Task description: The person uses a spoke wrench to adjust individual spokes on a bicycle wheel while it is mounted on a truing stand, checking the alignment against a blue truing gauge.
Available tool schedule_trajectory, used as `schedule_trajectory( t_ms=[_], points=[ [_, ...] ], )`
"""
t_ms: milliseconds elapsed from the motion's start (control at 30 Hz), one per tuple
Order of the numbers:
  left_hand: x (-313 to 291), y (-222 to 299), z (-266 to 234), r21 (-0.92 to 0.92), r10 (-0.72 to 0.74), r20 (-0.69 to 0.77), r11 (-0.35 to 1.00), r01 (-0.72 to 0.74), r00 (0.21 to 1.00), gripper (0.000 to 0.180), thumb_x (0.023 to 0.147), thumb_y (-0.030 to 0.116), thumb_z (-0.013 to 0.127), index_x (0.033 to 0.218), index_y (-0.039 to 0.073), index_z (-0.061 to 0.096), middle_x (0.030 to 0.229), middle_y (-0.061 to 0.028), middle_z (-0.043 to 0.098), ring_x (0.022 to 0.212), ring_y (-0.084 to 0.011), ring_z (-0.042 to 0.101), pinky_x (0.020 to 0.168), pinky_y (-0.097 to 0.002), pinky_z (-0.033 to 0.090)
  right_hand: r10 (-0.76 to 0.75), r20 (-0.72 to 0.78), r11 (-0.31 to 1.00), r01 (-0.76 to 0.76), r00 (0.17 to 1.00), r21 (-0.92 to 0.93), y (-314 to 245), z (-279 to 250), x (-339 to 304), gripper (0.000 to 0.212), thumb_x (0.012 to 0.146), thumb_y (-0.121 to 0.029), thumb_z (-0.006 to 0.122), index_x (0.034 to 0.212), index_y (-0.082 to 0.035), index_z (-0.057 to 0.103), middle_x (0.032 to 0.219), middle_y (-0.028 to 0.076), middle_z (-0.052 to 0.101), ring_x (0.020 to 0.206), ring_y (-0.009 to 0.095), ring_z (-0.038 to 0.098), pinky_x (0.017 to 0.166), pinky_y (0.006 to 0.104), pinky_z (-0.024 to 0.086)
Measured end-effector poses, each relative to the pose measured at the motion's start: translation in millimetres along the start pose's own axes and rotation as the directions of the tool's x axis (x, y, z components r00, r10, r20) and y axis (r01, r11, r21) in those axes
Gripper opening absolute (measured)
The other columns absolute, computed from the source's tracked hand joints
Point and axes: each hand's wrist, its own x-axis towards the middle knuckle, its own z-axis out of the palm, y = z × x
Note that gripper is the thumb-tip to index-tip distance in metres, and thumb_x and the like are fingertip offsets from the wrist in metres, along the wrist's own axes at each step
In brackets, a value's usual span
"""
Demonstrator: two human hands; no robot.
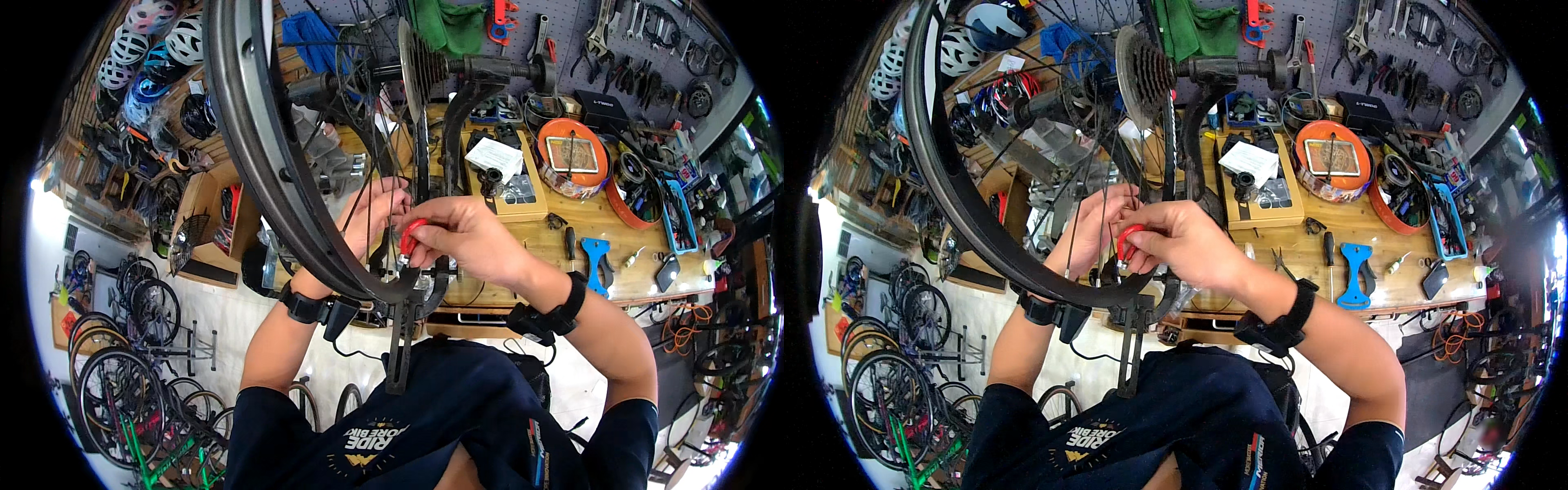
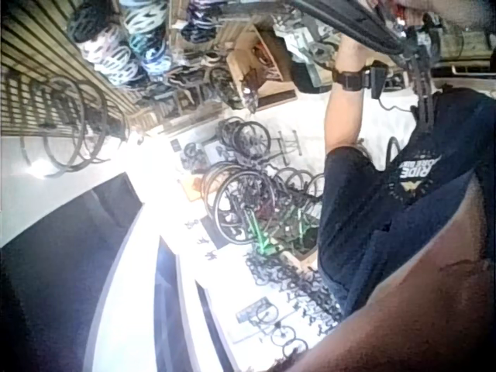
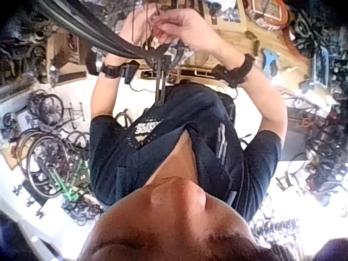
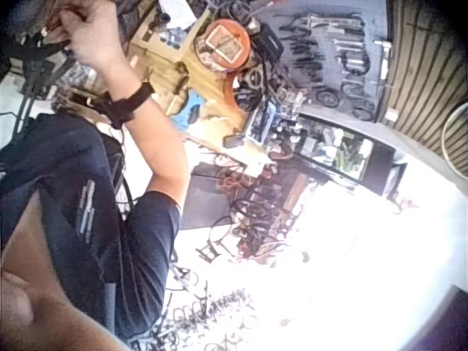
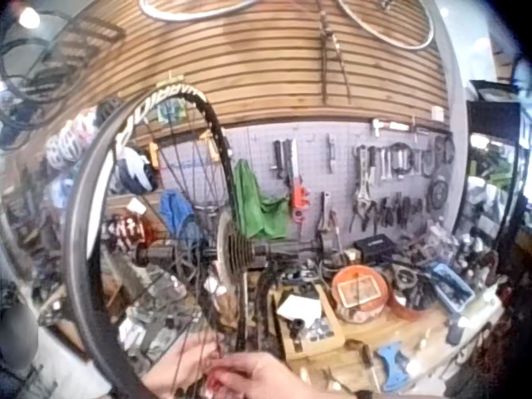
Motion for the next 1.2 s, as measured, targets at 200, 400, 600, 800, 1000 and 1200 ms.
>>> schedule_trajectory(
  t_ms=[200,400,600,800,1000,1200],
  points=[
    [-1,0,4,0.063,0.01,-0.04,0.998,-0.007,0.999,0.051,0.1,0.033,0.052,0.134,-0.005,0.047,0.12,-0.0122,0.059,0.107,-0.0185,0.061,0.095,-0.031,0.048,0.01,0.025,0.996,-0.008,1.0,-0.09,15,6,8,0.017,0.095,0.007,0.049,0.11,0.002,0.048,0.091,0.008,0.062,0.082,0.013,0.063,0.073,0.0272,0.052],
    [-5,-8,5,-0.037,-0.04,-0.025,0.999,0.039,0.999,0.06,0.101,0.04,0.049,0.139,-0.005,0.038,0.123,-0.0138,0.057,0.108,-0.0217,0.062,0.089,-0.0334,0.051,-0.073,0.024,0.987,0.076,0.997,-0.145,19,6,7,0.015,0.094,0.009,0.048,0.106,0.001,0.049,0.095,0.009,0.061,0.085,0.013,0.061,0.075,0.0272,0.051],
    [-7,-25,1,-0.119,0.017,0.047,0.993,-0.011,0.999,0.067,0.101,0.046,0.047,0.143,-0.005,0.034,0.127,-0.0156,0.054,0.111,-0.0232,0.06,0.087,-0.0339,0.052,-0.102,0.013,0.99,0.103,0.995,-0.092,24,8,6,0.017,0.092,0.011,0.048,0.106,0.001,0.05,0.099,0.007,0.06,0.084,0.013,0.06,0.076,0.0278,0.05],
    [-9,-45,0,-0.021,0.164,0.048,0.986,-0.163,0.985,0.071,0.099,0.051,0.047,0.146,-0.001,0.034,0.129,-0.0163,0.052,0.11,-0.0232,0.059,0.088,-0.0333,0.052,-0.014,0.079,0.998,0.019,0.997,-0.064,26,11,7,0.026,0.096,-0.002,0.052,0.122,0.002,0.052,0.097,0.004,0.06,0.082,0.011,0.056,0.075,0.0251,0.048],
    [-17,-17,11,-0.175,0.019,0.097,0.985,-0.002,0.995,0.079,0.095,0.057,0.051,0.147,0.001,0.034,0.129,-0.0174,0.052,0.113,-0.0239,0.058,0.093,-0.0336,0.051,0.05,0.046,0.987,-0.042,0.998,-0.154,8,17,7,0.027,0.097,-0.015,0.058,0.118,0.001,0.059,0.091,0.003,0.058,0.081,0.01,0.054,0.07,0.0259,0.046],
    [-14,-24,5,-0.229,0.057,0.135,0.973,-0.025,0.989,0.058,0.103,0.035,0.046,0.149,0.002,0.031,0.133,-0.014,0.05,0.112,-0.0201,0.058,0.086,-0.0295,0.053,0.187,0.315,0.892,-0.296,0.93,0.343,26,-5,9,0.023,0.103,-0.019,0.05,0.117,-0.004,0.058,0.097,0.002,0.063,0.073,0.008,0.052,0.063,0.0223,0.04]
  ],
)
